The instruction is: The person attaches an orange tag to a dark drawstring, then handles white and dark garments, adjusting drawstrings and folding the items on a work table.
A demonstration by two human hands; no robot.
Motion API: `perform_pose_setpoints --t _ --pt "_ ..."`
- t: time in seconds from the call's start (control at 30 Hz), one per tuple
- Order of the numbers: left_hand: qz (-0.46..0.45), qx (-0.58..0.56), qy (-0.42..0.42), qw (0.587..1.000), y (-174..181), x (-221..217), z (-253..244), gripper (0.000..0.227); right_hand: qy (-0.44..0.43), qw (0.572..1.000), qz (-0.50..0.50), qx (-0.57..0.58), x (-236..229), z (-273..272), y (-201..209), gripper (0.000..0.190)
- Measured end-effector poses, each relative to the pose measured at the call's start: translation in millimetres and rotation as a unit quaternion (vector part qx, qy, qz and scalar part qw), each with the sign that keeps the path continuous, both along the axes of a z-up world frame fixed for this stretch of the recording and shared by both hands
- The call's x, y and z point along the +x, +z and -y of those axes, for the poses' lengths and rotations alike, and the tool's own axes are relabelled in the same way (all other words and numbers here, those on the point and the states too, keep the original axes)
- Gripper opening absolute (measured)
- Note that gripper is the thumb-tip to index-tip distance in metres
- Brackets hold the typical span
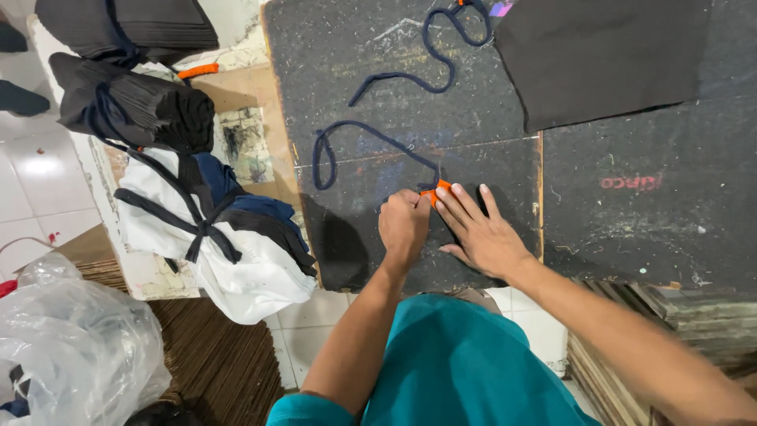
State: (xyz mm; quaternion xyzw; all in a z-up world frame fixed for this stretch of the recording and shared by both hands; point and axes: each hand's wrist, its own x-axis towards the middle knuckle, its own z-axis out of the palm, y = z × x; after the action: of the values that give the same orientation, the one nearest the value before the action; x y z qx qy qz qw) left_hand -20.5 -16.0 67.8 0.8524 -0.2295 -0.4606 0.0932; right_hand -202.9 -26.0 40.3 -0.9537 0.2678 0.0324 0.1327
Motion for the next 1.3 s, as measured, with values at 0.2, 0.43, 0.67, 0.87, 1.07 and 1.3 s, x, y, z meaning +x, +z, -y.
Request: perform_pose_setpoints --t 0.2,0.43,0.67,0.87,1.07,1.3 --pt "0.001 0.014 0.016 1.0 -6 0 2 0.03 0.057 0.997 0.047 -0.022 -1 14 -5 0.081" --pt "-0.024 0.014 0.027 0.999 -1 4 -4 0.029 0.042 0.998 0.037 -0.011 5 9 -5 0.082" --pt "-0.03 -0.021 0.021 0.999 9 -8 -5 0.031 0.034 0.996 -0.005 0.079 1 18 1 0.082" --pt "-0.007 -0.044 0.061 0.997 2 -18 -7 0.026 0.115 0.992 0.044 0.022 -15 36 -5 0.067" --pt "-0.031 -0.042 0.119 0.991 -4 -26 -8 0.028 0.121 0.992 0.026 0.009 -16 34 -5 0.069" --pt "-0.041 -0.035 0.109 0.993 -42 -28 -13 0.028 0.107 0.993 0.04 0.021 -16 32 -5 0.069"
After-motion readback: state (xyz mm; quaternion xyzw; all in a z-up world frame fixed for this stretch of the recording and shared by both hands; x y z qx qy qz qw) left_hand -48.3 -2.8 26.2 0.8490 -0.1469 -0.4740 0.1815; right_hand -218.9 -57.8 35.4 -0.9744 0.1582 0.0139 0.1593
